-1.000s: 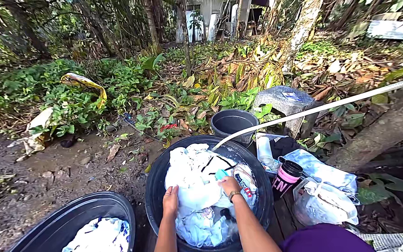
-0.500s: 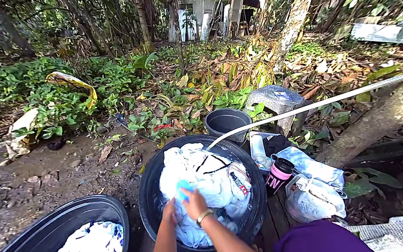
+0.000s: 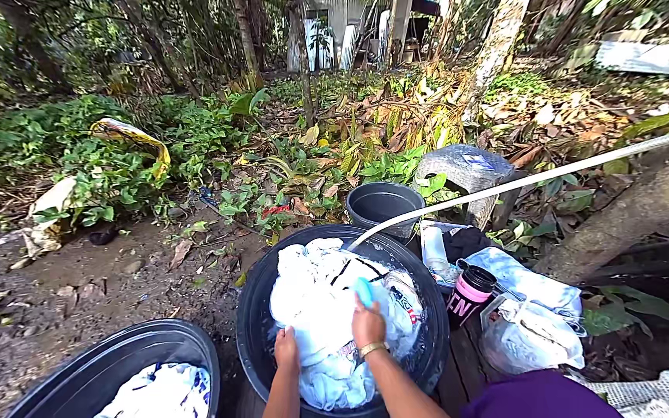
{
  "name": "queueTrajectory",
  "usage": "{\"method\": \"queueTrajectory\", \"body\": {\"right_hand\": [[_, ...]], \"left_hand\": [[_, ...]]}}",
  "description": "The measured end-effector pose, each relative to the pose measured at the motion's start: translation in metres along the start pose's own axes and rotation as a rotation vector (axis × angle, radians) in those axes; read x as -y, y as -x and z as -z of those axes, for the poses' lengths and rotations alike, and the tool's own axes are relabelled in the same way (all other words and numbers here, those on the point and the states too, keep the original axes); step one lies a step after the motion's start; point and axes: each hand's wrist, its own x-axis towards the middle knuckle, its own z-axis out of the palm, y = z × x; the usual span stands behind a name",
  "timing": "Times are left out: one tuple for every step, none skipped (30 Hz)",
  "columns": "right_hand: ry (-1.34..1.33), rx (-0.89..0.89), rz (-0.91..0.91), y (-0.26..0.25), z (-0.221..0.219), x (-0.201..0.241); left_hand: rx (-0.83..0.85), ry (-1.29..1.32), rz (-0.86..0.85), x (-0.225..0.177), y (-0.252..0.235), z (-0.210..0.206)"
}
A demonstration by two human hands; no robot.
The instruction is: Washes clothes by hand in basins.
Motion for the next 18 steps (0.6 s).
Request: {"method": "queueTrajectory", "body": {"right_hand": [[-0.012, 0.071, 0.105, 0.014, -0.008, 0.015], [0.001, 0.184, 0.206, 0.027, -0.017, 0.028], [0.052, 0.318, 0.281, 0.038, -0.026, 0.038], [0.125, 0.420, 0.321, 0.042, -0.036, 0.042], [0.186, 0.452, 0.328, 0.039, -0.045, 0.035], [0.230, 0.441, 0.303, 0.031, -0.049, 0.024], [0.258, 0.406, 0.250, 0.020, -0.046, 0.012], [0.278, 0.367, 0.181, 0.007, -0.037, 0.001], [0.279, 0.328, 0.098, -0.004, -0.027, -0.010], [0.268, 0.284, 0.011, -0.014, -0.016, -0.018], [0.235, 0.236, -0.075, -0.022, -0.006, -0.025], [0.202, 0.193, -0.140, -0.027, 0.001, -0.028], [0.166, 0.156, -0.174, -0.027, 0.005, -0.025], [0.136, 0.133, -0.170, -0.022, 0.006, -0.019], [0.112, 0.134, -0.131, -0.012, 0.004, -0.008], [0.092, 0.169, -0.063, 0.003, 0.000, 0.007], [0.083, 0.232, 0.032, 0.019, -0.006, 0.022], [0.077, 0.314, 0.138, 0.034, -0.015, 0.035]], "left_hand": [[-0.001, 0.021, 0.010, 0.000, 0.000, -0.002], [-0.005, 0.059, 0.012, -0.001, 0.002, -0.004], [-0.013, 0.100, 0.003, -0.002, 0.004, -0.004], [-0.021, 0.129, -0.008, -0.004, 0.007, -0.002], [-0.034, 0.119, -0.014, -0.006, 0.010, 0.000], [-0.038, 0.090, -0.017, -0.006, 0.012, 0.002], [-0.040, 0.063, -0.024, -0.007, 0.013, 0.003], [-0.043, 0.040, -0.030, -0.007, 0.012, 0.003], [-0.047, 0.017, -0.031, -0.005, 0.011, 0.005], [-0.048, -0.009, -0.029, -0.004, 0.010, 0.006], [-0.047, -0.036, -0.028, -0.004, 0.008, 0.008], [-0.042, -0.057, -0.036, -0.003, 0.005, 0.008], [-0.034, -0.075, -0.044, -0.002, 0.002, 0.007], [-0.022, -0.083, -0.044, 0.000, -0.001, 0.006], [-0.010, -0.079, -0.039, 0.002, -0.002, 0.006], [0.003, -0.064, -0.034, 0.003, -0.002, 0.004], [0.010, -0.038, -0.031, 0.004, -0.002, 0.002], [0.010, -0.003, -0.030, 0.003, 0.000, 0.000]]}}
